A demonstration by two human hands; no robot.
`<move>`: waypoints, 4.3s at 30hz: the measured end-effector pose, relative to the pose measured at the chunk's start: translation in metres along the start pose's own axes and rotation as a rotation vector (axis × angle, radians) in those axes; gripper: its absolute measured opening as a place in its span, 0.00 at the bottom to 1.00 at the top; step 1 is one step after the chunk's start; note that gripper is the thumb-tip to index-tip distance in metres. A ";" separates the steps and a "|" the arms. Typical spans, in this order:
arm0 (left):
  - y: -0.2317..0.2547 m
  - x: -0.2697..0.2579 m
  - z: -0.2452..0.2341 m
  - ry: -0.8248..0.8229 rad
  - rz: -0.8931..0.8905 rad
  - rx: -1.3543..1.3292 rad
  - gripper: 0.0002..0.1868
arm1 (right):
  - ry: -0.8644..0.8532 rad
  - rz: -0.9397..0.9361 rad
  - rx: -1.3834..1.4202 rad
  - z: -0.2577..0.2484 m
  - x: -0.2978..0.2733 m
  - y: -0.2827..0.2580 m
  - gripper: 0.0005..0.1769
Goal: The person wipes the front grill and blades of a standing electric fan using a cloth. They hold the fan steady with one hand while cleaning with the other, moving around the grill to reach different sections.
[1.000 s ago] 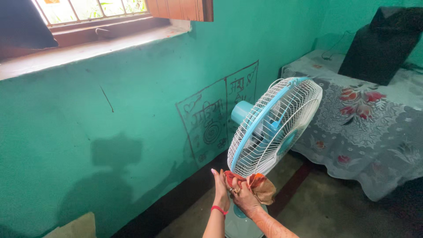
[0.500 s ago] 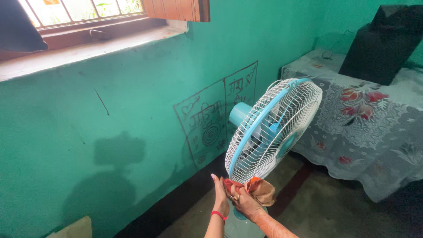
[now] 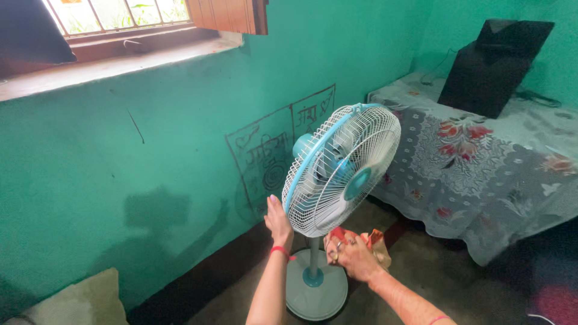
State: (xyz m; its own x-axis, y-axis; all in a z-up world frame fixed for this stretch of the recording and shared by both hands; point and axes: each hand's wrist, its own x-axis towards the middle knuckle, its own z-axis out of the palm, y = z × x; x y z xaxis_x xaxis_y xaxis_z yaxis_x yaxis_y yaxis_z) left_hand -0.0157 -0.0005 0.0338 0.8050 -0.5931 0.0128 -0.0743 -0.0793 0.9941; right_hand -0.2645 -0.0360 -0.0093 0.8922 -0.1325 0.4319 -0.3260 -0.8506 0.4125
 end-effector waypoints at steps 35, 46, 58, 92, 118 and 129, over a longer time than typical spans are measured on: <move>0.178 -0.064 0.028 -0.543 0.476 0.031 0.44 | 0.721 0.683 1.775 -0.111 0.103 0.141 0.09; 0.157 -0.037 0.070 -0.654 0.134 -0.081 0.44 | 0.416 0.696 1.955 -0.140 0.085 0.232 0.18; 0.173 -0.069 0.161 -0.567 0.195 -0.115 0.36 | 0.238 0.444 2.157 -0.159 0.066 0.311 0.17; 0.190 -0.131 0.127 0.030 1.157 0.426 0.39 | 0.067 0.856 2.346 -0.091 0.079 0.259 0.21; 0.184 -0.086 0.153 -0.496 0.279 -0.507 0.24 | 0.070 0.376 1.527 -0.097 0.084 0.325 0.41; 0.187 -0.076 0.175 -0.269 0.339 -0.809 0.18 | -0.085 0.300 1.950 -0.120 0.088 0.276 0.21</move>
State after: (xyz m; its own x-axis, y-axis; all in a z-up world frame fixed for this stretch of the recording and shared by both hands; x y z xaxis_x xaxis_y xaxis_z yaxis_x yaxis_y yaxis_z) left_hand -0.1936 -0.1111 0.1999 0.6439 -0.6569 0.3923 0.2350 0.6578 0.7156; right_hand -0.3138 -0.2218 0.2388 0.9128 -0.3223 0.2507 0.2307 -0.0994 -0.9679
